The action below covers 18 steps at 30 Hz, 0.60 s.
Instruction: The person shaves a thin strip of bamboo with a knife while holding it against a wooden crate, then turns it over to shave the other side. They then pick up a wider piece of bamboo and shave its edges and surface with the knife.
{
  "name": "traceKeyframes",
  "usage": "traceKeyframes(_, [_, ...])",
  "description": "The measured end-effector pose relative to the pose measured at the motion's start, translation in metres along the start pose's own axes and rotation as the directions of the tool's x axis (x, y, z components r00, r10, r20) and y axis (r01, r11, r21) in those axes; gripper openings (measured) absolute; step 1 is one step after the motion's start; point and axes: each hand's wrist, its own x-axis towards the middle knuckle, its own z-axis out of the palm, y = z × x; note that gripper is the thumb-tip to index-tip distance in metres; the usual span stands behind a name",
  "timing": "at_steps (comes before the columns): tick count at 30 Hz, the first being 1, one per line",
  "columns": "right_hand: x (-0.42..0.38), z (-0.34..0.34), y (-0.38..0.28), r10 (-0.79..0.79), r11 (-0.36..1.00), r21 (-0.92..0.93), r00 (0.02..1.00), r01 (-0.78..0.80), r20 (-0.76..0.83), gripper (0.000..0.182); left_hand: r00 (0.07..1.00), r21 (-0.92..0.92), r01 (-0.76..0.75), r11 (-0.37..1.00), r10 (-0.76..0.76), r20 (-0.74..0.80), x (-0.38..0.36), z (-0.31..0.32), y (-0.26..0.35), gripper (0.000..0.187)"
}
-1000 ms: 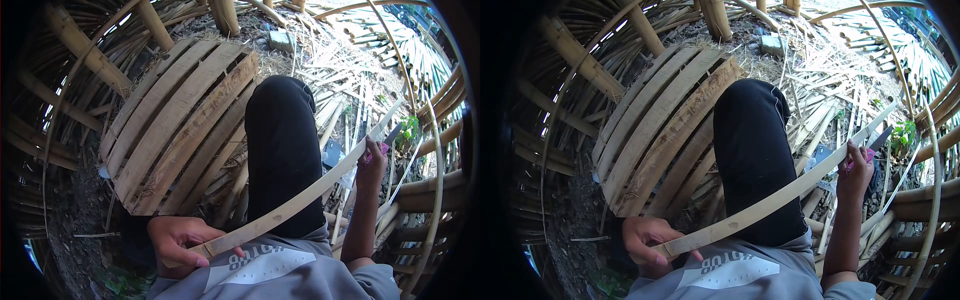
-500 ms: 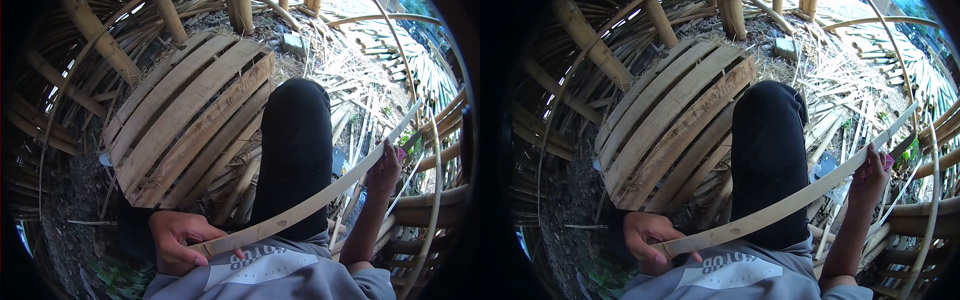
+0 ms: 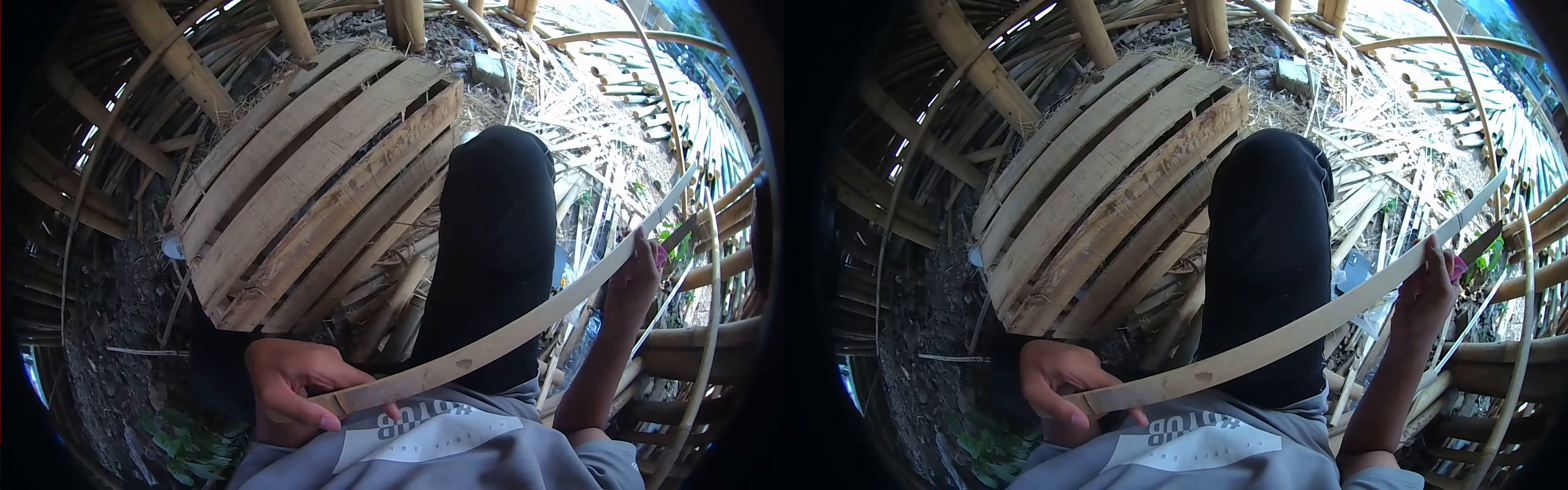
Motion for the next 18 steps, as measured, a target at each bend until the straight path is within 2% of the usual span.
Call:
traceKeyframes(6, [-0.001, 0.010, 0.001, -0.042, 0.999, 0.013, 0.998, 0.043, -0.039, 0.011, 0.999, 0.021, -0.047, 0.999, 0.047, -0.018, -0.003, -0.003, -0.001, 0.059])
traceKeyframes(8, [-0.006, 0.022, -0.002, -0.092, 0.995, -0.041, 0.987, 0.087, -0.135, 0.016, 0.952, 0.138, -0.304, 0.943, 0.304, 0.020, -0.006, -0.009, -0.014, 0.070])
traceKeyframes(9, [-0.009, 0.025, -0.003, -0.099, 0.995, -0.042, 0.986, 0.094, -0.133, 0.016, 0.951, 0.142, -0.308, 0.941, 0.308, 0.024, -0.005, -0.015, -0.028, 0.070])
traceKeyframes(10, [-0.012, 0.027, -0.004, -0.026, 0.995, 0.097, 0.998, 0.032, -0.060, 0.020, 0.849, -0.079, -0.528, 0.846, 0.528, -0.014, -0.002, -0.020, -0.048, 0.081])
traceKeyframes(11, [-0.015, 0.030, -0.005, 0.035, 0.973, 0.228, 0.999, -0.040, 0.025, 0.024, 0.704, -0.281, -0.698, 0.658, 0.704, -0.099, 0.003, -0.021, -0.058, 0.092])
traceKeyframes(12, [-0.019, 0.037, -0.005, 0.031, 0.969, 0.244, 0.999, -0.035, 0.018, 0.030, 0.656, -0.428, -0.737, 0.523, 0.707, -0.265, 0.008, -0.016, -0.060, 0.104])
traceKeyframes(13, [-0.025, 0.049, -0.007, 0.044, 0.966, 0.254, 0.999, -0.042, 0.001, 0.032, 0.637, -0.587, -0.732, 0.346, 0.654, -0.409, 0.017, -0.014, -0.073, 0.092])
traceKeyframes(14, [-0.031, 0.058, -0.007, 0.034, 0.965, 0.259, 0.999, -0.033, 0.000, 0.033, 0.733, -0.381, -0.676, 0.631, 0.522, -0.436, 0.022, -0.019, -0.063, 0.081])
traceKeyframes(15, [-0.036, 0.068, -0.005, 0.026, 0.964, 0.265, 1.000, -0.025, 0.001, 0.035, 0.777, -0.150, -0.510, 0.847, 0.379, -0.503, 0.027, -0.021, -0.050, 0.074])
traceKeyframes(16, [-0.045, 0.082, -0.008, 0.011, 0.972, 0.234, 1.000, -0.010, -0.005, 0.036, 0.776, -0.137, -0.510, 0.849, 0.385, -0.500, 0.042, -0.014, -0.042, 0.074])
traceKeyframes(17, [-0.054, 0.094, -0.009, 0.007, 0.963, 0.270, 1.000, -0.009, 0.010, 0.036, 0.621, 0.149, -0.511, 0.846, 0.484, -0.617, 0.063, -0.003, -0.034, 0.072])
traceKeyframes(18, [-0.061, 0.102, -0.007, 0.013, 0.968, 0.252, 0.999, -0.024, 0.043, 0.036, 0.439, 0.422, -0.438, 0.794, 0.598, -0.670, 0.079, 0.005, -0.027, 0.076])
